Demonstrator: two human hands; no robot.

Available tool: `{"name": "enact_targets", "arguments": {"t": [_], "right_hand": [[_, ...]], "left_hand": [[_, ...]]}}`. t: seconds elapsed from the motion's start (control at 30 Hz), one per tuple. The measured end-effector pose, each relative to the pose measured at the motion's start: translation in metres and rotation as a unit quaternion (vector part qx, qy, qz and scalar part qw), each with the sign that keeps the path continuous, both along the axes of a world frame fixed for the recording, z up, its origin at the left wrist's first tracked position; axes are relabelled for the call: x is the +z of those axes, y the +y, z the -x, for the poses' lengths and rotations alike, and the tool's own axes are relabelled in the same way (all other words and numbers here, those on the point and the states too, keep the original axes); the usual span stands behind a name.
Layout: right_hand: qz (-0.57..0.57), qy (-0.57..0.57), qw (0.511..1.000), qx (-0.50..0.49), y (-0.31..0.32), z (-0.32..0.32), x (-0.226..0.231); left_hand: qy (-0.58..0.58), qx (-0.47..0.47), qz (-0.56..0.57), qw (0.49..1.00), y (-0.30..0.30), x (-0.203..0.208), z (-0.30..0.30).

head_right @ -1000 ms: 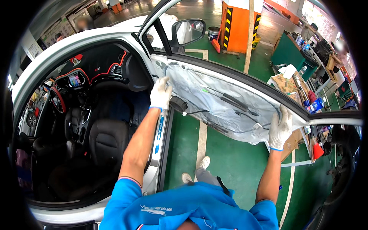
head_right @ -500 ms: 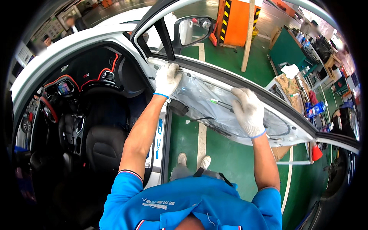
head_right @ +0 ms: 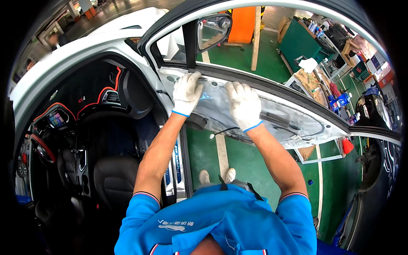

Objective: The person removes a car door panel and a speaker component, then installs a new speaker into the door frame. They use a pry tool to detach the panel and a screwdriver to secure the speaker, finishing by tucking a plastic liner into the door cavity.

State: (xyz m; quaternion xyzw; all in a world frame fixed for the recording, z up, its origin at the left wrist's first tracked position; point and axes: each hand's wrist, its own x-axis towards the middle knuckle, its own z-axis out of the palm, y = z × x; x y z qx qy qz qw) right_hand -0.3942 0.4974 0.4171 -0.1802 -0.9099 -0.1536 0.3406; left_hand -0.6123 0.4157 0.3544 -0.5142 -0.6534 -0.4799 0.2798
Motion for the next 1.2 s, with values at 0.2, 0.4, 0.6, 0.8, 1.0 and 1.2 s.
{"name": "enact_targets", "arguments": {"t": [0.2, 0.4, 0.6, 0.8, 1.0, 1.2], "right_hand": [[-0.025, -0.004, 0.998, -0.064, 0.004, 0.024, -0.014], [-0.035, -0.014, 0.998, -0.047, 0.012, 0.022, -0.019], [-0.045, 0.03, 0.998, -0.033, 0.011, 0.022, -0.022], [-0.053, 0.011, 0.998, -0.043, 0.012, 0.028, -0.021], [-0.007, -0.019, 0.999, -0.043, 0.012, 0.027, -0.014], [-0.007, -0.063, 0.998, -0.009, 0.016, 0.019, -0.014]], "left_hand": [[0.061, 0.027, 0.054, 0.996, 0.01, -0.005, 0.011], [0.059, 0.013, 0.001, 0.998, 0.012, -0.018, 0.013], [0.047, -0.004, -0.044, 0.998, 0.01, -0.011, 0.003], [0.142, -0.039, -0.011, 0.989, 0.021, 0.0, 0.002], [0.156, -0.098, 0.014, 0.983, 0.023, 0.001, 0.01], [0.164, -0.112, 0.024, 0.98, 0.017, 0.005, 0.009]]}}
